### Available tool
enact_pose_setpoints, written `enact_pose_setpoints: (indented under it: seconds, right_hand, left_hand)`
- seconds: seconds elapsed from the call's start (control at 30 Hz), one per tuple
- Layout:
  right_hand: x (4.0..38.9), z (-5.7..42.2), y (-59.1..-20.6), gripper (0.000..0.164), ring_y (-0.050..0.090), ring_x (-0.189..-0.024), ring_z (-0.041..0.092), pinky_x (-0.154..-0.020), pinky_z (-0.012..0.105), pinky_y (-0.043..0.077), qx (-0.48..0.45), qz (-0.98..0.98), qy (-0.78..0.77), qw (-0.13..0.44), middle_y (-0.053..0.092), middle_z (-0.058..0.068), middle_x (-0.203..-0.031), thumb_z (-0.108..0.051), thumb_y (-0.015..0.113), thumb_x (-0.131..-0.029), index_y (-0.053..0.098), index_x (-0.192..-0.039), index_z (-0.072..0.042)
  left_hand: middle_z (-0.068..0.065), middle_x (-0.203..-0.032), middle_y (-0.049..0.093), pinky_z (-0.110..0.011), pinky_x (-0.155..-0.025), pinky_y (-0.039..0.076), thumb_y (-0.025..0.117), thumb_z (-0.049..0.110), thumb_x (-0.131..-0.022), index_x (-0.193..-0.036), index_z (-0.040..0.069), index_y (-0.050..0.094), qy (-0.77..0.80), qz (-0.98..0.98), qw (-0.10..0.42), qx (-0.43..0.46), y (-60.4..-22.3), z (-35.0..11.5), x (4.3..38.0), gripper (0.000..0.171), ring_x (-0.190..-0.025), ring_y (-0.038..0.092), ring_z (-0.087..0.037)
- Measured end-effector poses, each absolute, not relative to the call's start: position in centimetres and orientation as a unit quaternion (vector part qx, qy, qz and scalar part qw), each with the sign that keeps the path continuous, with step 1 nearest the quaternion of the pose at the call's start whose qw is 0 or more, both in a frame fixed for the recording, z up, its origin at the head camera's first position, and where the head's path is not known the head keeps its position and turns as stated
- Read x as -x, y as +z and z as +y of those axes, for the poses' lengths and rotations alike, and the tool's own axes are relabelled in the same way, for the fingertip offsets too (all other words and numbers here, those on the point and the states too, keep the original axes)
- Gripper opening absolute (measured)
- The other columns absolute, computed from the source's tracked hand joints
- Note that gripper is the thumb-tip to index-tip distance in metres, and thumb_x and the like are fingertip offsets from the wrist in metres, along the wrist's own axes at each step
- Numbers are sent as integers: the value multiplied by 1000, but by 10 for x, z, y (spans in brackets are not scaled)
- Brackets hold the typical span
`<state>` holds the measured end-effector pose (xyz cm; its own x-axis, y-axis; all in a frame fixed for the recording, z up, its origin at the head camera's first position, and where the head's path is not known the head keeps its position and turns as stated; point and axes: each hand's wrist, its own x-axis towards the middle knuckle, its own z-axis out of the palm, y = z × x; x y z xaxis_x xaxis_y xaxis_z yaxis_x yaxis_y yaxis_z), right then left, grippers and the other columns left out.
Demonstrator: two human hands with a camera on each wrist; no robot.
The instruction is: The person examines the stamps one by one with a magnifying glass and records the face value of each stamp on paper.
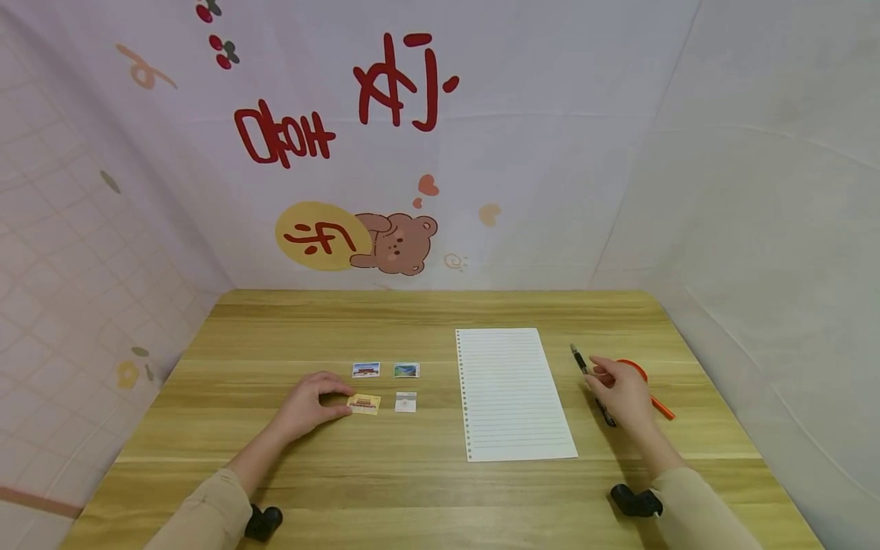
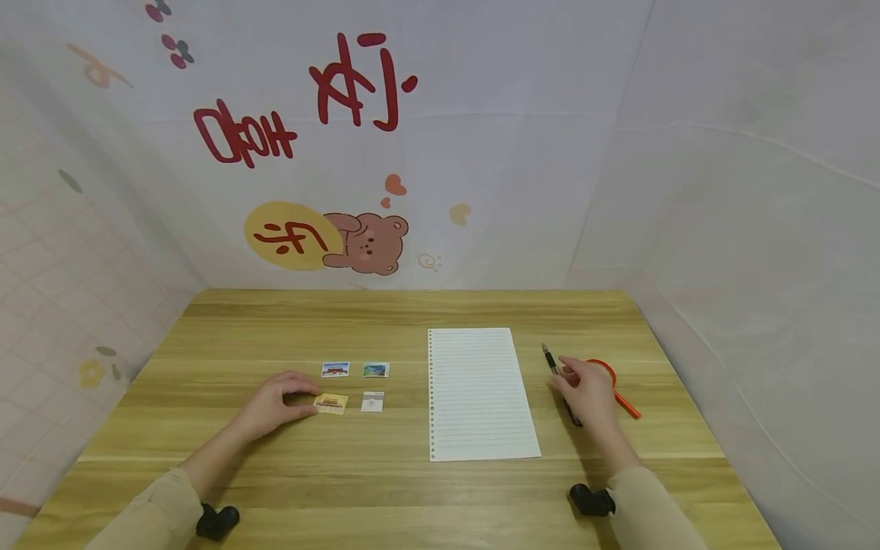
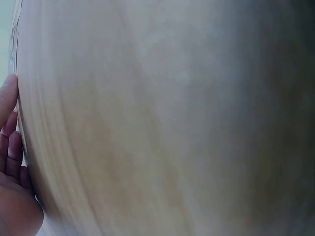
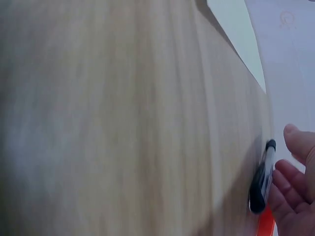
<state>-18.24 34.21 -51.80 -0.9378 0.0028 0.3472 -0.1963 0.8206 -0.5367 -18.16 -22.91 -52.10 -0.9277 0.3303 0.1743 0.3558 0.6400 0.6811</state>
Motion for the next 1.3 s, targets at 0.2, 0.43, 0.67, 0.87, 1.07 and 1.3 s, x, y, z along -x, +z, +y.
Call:
enact_pose_setpoints:
  seconds: [0.2,0.43,0.67,0.87,1.07,1.3]
  right_hand:
    - [189,328,-515,43,67,-84,33,-71,49,54,-29,-948,276,153,70,18,-97,-12,79,-85,66,-124,3]
    - [194,321,-516,45,65,-86,35,-71,51,51,0,-954,267,138,69,18,-97,-16,76,-88,64,-127,3]
    - [196,318,-522,40,61,-85,34,-68,48,49,16,-955,262,140,67,16,-92,-15,75,-88,66,-124,2]
    - [196,315,-523,33,60,-78,32,-64,44,47,7,-954,261,148,67,15,-88,-10,74,-87,70,-118,3]
    - [195,316,-522,30,57,-74,30,-62,43,44,-11,-955,255,152,66,15,-87,-8,72,-89,71,-116,4]
    - [192,319,-521,28,56,-74,28,-64,40,44,-25,-947,282,149,66,16,-89,-6,68,-91,69,-116,6]
  left_hand:
    - [4,-107,66,-49,-92,47,86,20,-78,-101,17,78,-385,-903,16,189,-523,-229,182,24,-104,60,-24]
    - [3,-108,66,-49,-92,47,86,19,-78,-102,16,78,-388,-902,16,190,-523,-228,182,25,-104,60,-25]
    - [4,-108,65,-48,-92,47,85,21,-79,-102,17,78,-385,-903,14,190,-522,-229,182,24,-104,60,-24]
    - [3,-107,66,-49,-93,47,86,19,-79,-102,16,78,-388,-902,15,191,-522,-228,182,25,-104,60,-25]
    - [3,-108,66,-49,-93,47,85,18,-79,-102,15,78,-387,-902,13,193,-521,-228,182,25,-105,60,-25]
    - [3,-108,66,-49,-93,47,86,17,-78,-102,15,78,-386,-902,15,193,-520,-227,181,25,-104,60,-25]
